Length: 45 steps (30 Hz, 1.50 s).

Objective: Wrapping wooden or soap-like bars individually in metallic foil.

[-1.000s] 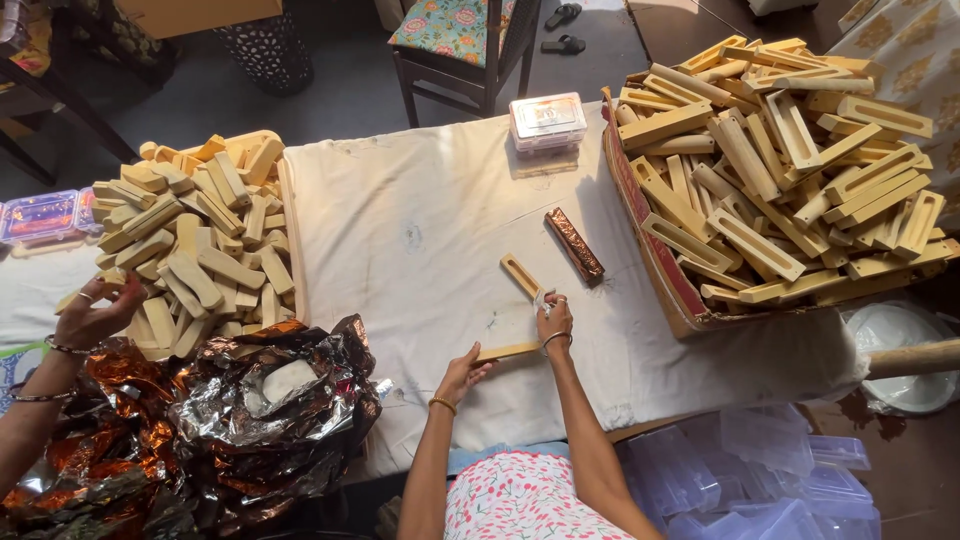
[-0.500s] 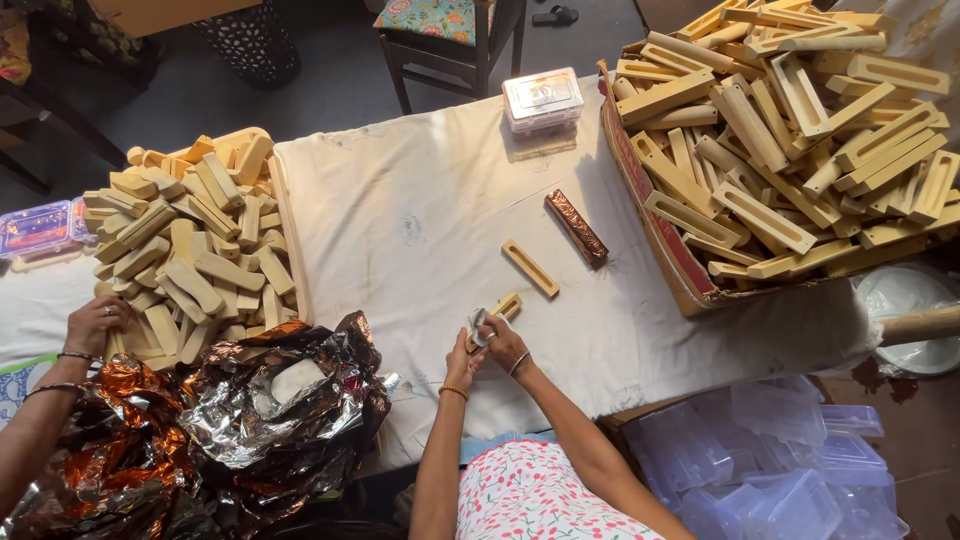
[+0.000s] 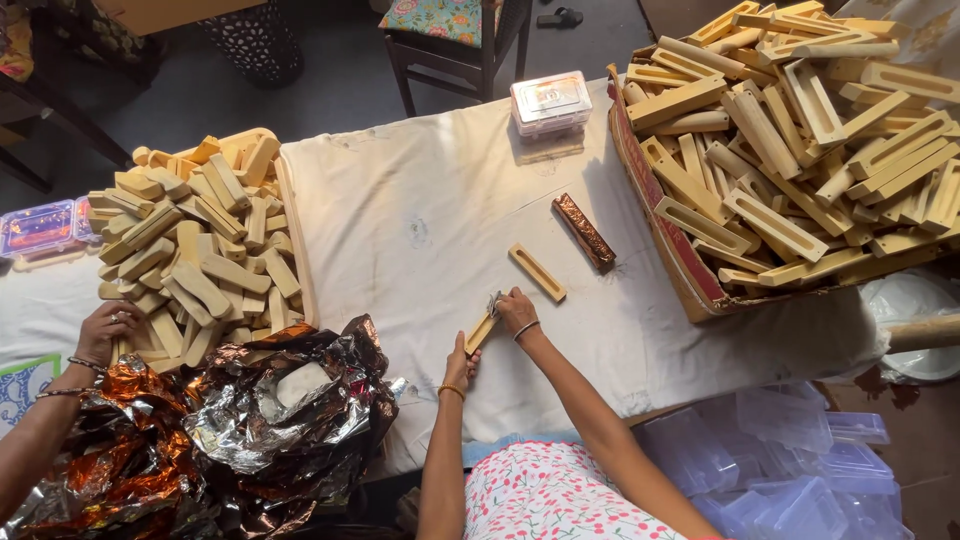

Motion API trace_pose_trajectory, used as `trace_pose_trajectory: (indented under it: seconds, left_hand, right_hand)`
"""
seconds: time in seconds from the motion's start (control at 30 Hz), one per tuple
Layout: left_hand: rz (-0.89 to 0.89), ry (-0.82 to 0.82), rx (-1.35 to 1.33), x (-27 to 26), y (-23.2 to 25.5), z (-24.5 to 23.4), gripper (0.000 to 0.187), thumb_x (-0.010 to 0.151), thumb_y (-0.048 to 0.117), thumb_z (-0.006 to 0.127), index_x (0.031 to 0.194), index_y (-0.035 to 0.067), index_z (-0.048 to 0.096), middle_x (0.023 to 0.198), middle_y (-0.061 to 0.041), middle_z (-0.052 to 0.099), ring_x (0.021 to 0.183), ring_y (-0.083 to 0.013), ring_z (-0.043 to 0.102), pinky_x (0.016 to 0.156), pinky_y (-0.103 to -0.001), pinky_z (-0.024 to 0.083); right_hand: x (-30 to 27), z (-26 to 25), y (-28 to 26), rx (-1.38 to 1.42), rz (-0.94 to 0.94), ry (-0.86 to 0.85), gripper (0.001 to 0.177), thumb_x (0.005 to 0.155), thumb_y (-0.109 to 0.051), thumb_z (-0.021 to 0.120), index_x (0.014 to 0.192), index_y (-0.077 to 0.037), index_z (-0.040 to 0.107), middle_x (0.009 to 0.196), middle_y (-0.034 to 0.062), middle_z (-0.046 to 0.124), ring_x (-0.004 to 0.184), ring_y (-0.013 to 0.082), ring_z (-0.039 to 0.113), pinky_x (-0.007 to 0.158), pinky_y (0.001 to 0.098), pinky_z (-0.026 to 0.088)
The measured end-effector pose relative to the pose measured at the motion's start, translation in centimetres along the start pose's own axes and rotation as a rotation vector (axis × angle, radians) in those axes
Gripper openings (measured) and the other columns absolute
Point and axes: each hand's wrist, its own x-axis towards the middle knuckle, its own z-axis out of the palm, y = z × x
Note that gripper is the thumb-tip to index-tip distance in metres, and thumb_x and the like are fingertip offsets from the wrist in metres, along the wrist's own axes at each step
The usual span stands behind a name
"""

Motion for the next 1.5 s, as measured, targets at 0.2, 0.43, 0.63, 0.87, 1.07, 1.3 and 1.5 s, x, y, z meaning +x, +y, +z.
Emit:
trace_pose_trajectory:
  seconds: [0.2,0.43,0.63,0.87,1.07,1.3,1.5]
  left_hand:
    - [-0.011,0.039,-0.067,2.2,-1.6,-0.5,0.072,0.095,0.072,0.037,0.073,0.010,0.063,0.053,0.003,0.049,0.040,-0.0085,0.036,0.038,-0.027,0.026]
    - [0.051,0.040,-0.053,0.3,-0.9,0.1,0.067,0.098,0.067,0.040,0.074,0.010,0.066,0.054,0.004,0.050,0.041,-0.0073,0.037,0.039,-0.027,0.029]
    - [0.062,0.032,-0.041,-1.4,0.0,0.4,0.073,0.098,0.070,0.044,0.071,0.005,0.065,0.053,0.006,0.047,0.041,-0.0059,0.036,0.040,-0.025,0.029]
    - [0.051,0.042,0.004,-1.2,0.2,0.4,0.074,0.097,0.072,0.042,0.073,0.005,0.066,0.054,0.003,0.051,0.042,-0.0074,0.041,0.040,-0.025,0.032]
    - [0.122,0.055,-0.172,-0.3,-0.2,-1.4,0.072,0.099,0.072,0.040,0.075,0.008,0.064,0.055,0.005,0.047,0.041,-0.0063,0.038,0.039,-0.024,0.032]
    - [0.241,0.277,-0.206,-0.7,3.0,-1.8,0.078,0.103,0.072,0.029,0.102,-0.003,0.052,0.066,-0.002,0.053,0.048,-0.0112,0.048,0.045,-0.026,0.039]
    - [0.500,0.321,-0.341,-4.6,5.5,1.3,0.074,0.102,0.052,0.045,0.156,0.015,0.009,0.098,-0.013,0.071,0.063,-0.0167,0.065,0.054,-0.026,0.049]
  right_hand:
    - [-2.3,2.2,-5.7,0.084,-0.125,-0.142,0.006,0.075,-0.004,0.071,0.076,-0.009,0.073,0.087,0.0039,0.071,0.097,0.0289,0.062,0.080,0.0383,0.058]
    - [-1.4,-1.6,-3.4,0.332,-0.028,-0.175,0.016,0.078,-0.015,0.079,0.089,-0.025,0.080,0.086,-0.0012,0.073,0.089,0.0244,0.064,0.076,0.0382,0.057]
    - [1.5,-2.3,0.2,0.123,0.157,-0.105,0.014,0.077,-0.013,0.079,0.084,-0.026,0.081,0.080,0.0016,0.072,0.086,0.0268,0.064,0.073,0.0412,0.054]
    - [-2.8,-0.2,-5.4,0.398,0.185,0.064,0.017,0.076,0.001,0.069,0.091,-0.008,0.071,0.088,0.0094,0.070,0.086,0.0311,0.068,0.075,0.0407,0.055]
    - [-0.8,-4.2,-3.7,0.437,0.137,0.218,0.016,0.085,-0.001,0.072,0.099,-0.008,0.073,0.098,0.0084,0.073,0.089,0.0299,0.067,0.079,0.0402,0.055]
    - [0.9,-9.1,2.5,-0.030,0.409,0.282,0.047,0.064,-0.008,0.080,0.109,-0.003,0.071,0.124,0.0224,0.067,0.110,0.0436,0.058,0.088,0.0538,0.046]
    - [-4.4,-0.7,7.7,0.017,0.290,0.118,0.044,0.084,0.011,0.062,0.123,-0.008,0.069,0.129,0.0096,0.069,0.116,0.0316,0.061,0.104,0.0426,0.049]
